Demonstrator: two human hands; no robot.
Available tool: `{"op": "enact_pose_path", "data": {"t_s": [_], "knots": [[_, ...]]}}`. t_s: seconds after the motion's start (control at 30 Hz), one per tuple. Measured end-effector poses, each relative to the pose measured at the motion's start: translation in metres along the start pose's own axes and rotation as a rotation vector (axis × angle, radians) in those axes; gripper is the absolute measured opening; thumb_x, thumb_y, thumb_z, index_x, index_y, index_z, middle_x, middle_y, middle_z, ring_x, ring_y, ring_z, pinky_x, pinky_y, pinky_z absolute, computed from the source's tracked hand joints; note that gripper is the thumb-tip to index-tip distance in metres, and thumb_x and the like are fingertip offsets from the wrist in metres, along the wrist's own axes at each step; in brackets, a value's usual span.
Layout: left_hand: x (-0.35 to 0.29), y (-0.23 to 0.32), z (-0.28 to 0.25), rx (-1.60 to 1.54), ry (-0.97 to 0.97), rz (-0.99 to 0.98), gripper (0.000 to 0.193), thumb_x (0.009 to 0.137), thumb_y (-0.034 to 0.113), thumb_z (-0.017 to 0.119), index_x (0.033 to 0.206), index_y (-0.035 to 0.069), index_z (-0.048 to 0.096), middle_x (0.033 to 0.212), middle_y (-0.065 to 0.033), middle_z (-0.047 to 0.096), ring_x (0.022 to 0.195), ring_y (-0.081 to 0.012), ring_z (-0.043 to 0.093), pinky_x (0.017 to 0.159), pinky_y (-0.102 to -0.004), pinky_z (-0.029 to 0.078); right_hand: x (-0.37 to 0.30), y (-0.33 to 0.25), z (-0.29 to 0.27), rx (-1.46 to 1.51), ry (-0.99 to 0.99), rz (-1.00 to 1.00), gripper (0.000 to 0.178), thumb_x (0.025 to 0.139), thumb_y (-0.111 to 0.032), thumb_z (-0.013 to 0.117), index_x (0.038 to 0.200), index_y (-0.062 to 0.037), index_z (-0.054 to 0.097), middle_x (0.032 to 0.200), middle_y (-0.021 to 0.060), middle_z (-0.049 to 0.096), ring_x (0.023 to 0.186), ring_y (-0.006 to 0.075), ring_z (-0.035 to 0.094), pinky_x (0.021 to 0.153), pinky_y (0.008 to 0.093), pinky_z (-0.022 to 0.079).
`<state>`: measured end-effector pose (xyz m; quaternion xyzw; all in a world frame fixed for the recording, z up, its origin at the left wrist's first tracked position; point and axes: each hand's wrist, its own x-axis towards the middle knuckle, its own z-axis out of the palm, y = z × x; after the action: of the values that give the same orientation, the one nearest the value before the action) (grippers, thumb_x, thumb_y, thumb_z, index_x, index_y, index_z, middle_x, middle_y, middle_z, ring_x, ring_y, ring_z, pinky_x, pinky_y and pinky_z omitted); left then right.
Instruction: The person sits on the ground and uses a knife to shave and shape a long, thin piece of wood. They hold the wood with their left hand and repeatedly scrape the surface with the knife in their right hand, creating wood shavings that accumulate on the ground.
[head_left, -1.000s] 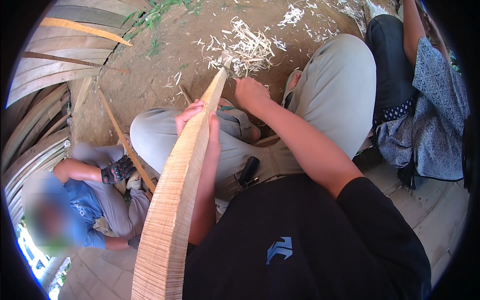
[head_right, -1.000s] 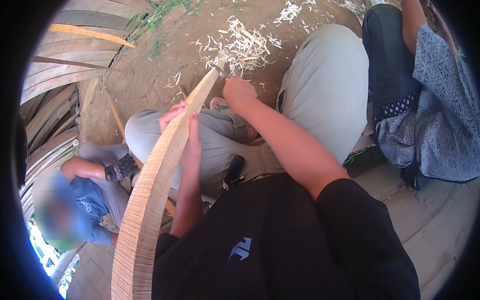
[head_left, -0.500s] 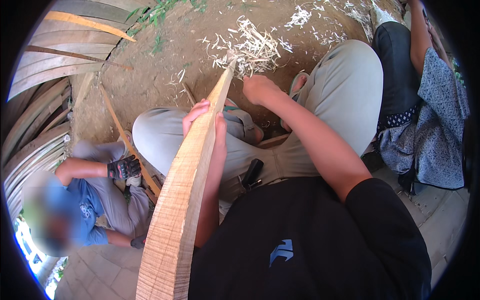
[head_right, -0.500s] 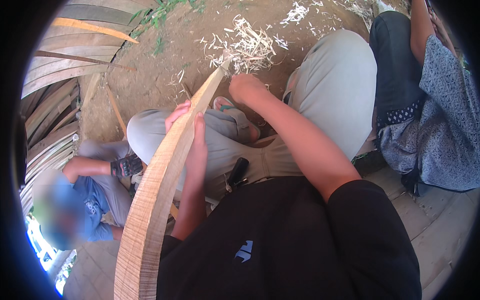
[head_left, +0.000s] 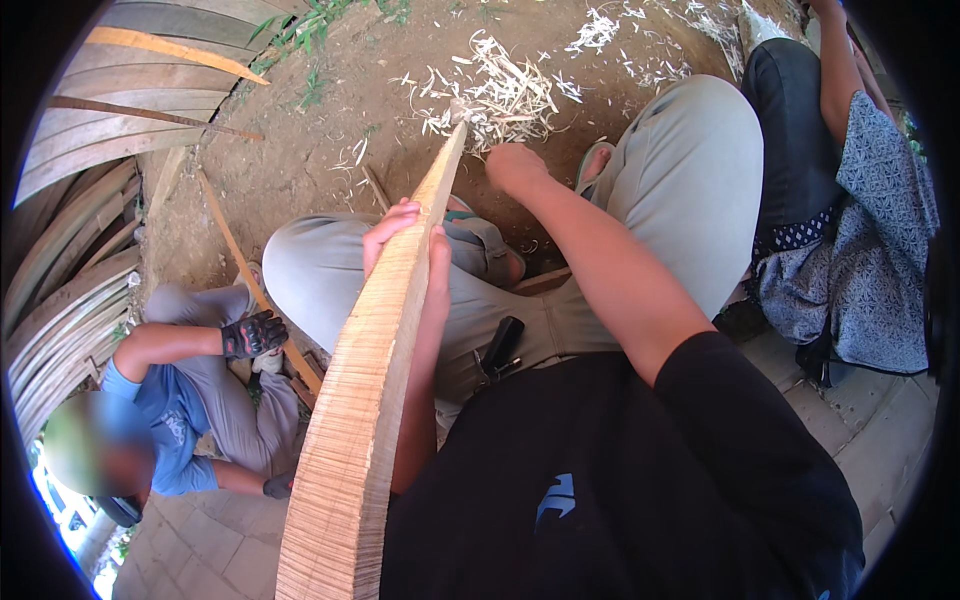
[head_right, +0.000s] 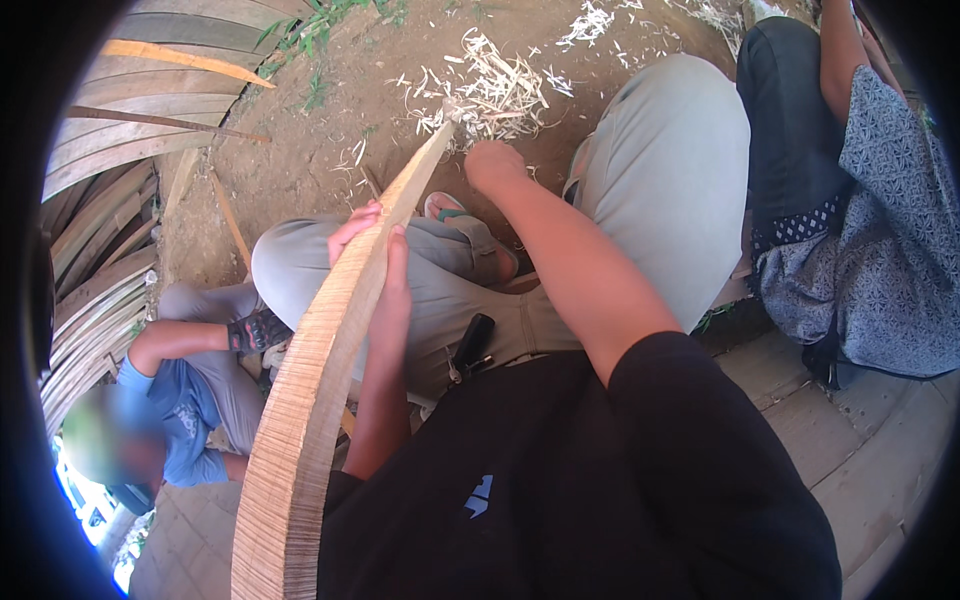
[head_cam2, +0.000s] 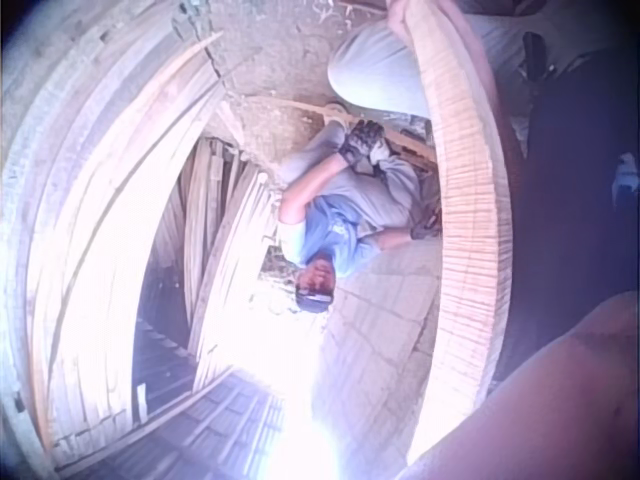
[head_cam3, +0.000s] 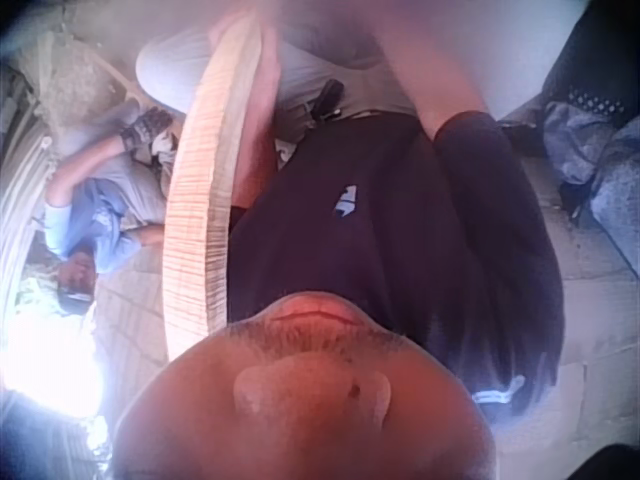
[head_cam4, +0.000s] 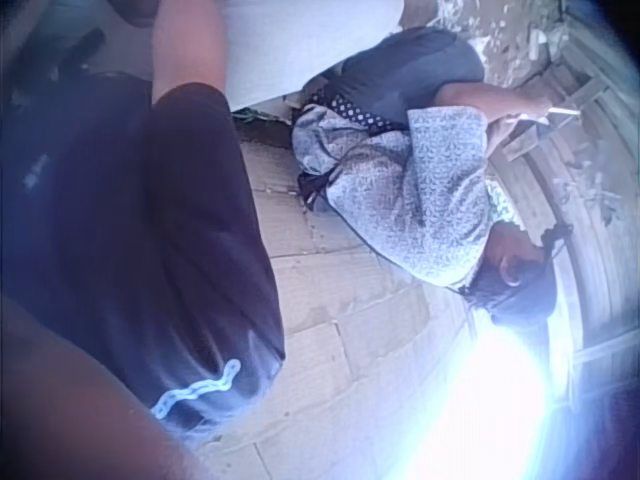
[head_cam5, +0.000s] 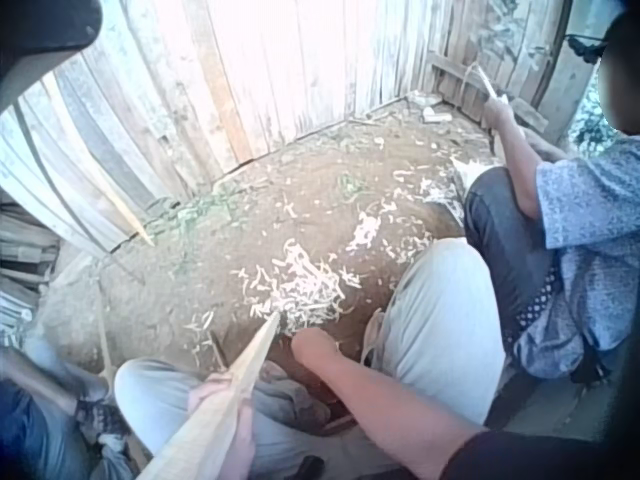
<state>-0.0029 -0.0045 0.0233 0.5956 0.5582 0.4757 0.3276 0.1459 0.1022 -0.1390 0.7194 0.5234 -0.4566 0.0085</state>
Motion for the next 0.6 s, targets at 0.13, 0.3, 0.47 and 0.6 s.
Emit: {"op": "enact_pose_path", "data": {"t_s": [0.13, 0.3, 0.47, 0.6], "knots": [[0.0, 0.005, -0.002, 0.003, 0.003, -0.032, 0.034, 0.089, -0.011, 0.062, 0.116, 0.004, 0.05, 0.126, -0.0163, 0.057, 0.126, -0.0255, 0.054, 0.111, -0.0399, 0.039, 0.004, 0.001, -0.016, -0.112, -0.036, 0.023, 0.036, 0.097, -0.022, 0.05, 0.12, -0.0019, 0.071, 0.126, 0.0194, 0.068, 0.12, 0.0358, 0.064, 0.1, 0.0445, 0.053], [0.001, 0.002, -0.005, -0.066, -0.013, -0.021, 0.038, 0.085, -0.012, 0.063, 0.118, 0.004, 0.051, 0.125, -0.0165, 0.06, 0.128, -0.0264, 0.054, 0.111, -0.04, 0.04, -0.05, -0.048, -0.087, -0.226, -0.062, -0.06, 0.041, 0.101, -0.024, 0.043, 0.124, -0.0014, 0.068, 0.13, 0.0183, 0.066, 0.121, 0.0356, 0.064, 0.099, 0.0465, 0.053], [-0.001, -0.005, -0.007, -0.161, -0.026, -0.001, 0.045, 0.077, -0.014, 0.064, 0.117, 0.003, 0.054, 0.123, -0.0159, 0.064, 0.127, -0.027, 0.057, 0.11, -0.0402, 0.041, -0.095, -0.069, -0.148, -0.416, -0.195, -0.138, 0.046, 0.105, -0.029, 0.035, 0.126, -0.0014, 0.065, 0.129, 0.0196, 0.066, 0.119, 0.0387, 0.064, 0.099, 0.0483, 0.051], [-0.001, -0.012, -0.005, -0.212, -0.037, 0.019, 0.042, 0.076, -0.012, 0.065, 0.114, 0.003, 0.056, 0.124, -0.0149, 0.065, 0.125, -0.0259, 0.058, 0.108, -0.0389, 0.042, -0.087, -0.043, -0.137, -0.457, -0.204, -0.196, 0.053, 0.107, -0.034, 0.033, 0.118, 0.0061, 0.065, 0.117, 0.0277, 0.067, 0.108, 0.0436, 0.066, 0.093, 0.0509, 0.053]]}}
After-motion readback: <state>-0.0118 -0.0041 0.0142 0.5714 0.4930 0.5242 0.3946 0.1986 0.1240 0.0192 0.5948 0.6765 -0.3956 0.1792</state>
